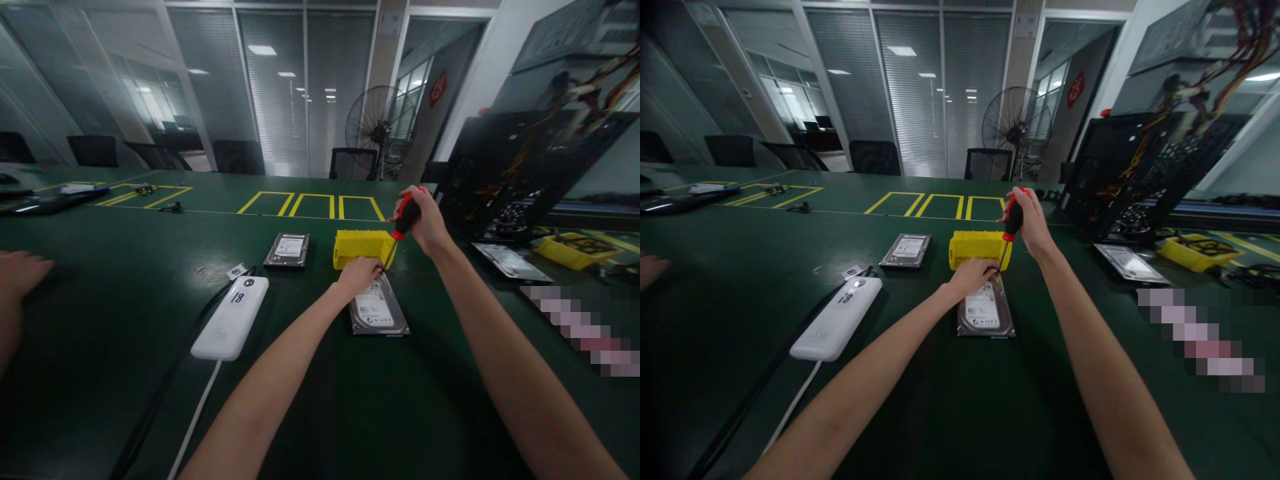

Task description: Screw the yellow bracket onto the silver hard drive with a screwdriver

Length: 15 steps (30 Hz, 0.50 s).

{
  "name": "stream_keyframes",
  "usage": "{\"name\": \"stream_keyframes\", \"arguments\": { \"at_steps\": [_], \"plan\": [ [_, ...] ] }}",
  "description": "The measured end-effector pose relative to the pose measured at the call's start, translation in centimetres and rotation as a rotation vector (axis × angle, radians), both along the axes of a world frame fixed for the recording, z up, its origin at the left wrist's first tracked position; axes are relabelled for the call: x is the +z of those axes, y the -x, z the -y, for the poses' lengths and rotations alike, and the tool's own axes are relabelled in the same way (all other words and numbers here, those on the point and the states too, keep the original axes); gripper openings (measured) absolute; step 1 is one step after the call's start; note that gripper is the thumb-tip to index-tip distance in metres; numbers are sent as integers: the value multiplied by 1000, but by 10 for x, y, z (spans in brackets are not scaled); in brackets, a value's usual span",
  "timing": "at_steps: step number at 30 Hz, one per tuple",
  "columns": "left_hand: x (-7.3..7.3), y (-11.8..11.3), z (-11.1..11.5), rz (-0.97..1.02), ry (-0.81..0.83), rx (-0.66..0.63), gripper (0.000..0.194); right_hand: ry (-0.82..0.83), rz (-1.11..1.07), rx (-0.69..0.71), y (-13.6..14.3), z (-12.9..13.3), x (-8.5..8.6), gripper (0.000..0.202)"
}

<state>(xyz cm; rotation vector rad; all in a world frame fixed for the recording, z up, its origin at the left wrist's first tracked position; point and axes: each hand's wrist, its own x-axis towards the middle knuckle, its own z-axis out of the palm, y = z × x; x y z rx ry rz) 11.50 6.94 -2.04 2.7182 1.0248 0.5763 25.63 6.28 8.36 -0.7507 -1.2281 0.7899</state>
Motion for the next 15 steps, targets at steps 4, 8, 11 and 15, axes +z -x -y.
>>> {"name": "stream_keyframes", "arguments": {
  "at_steps": [4,8,11,15],
  "plan": [
    [1,0,1,15,4,5,28,5,-6,-49,-1,-2,-1,32],
    [2,0,2,4,8,9,28,-2,14,-54,-2,-2,-1,33],
    [3,0,2,-17,18,8,29,4,60,-44,0,1,-1,35],
    [2,0,1,1,11,-2,29,1,93,-44,3,4,1,37]
  ]
}}
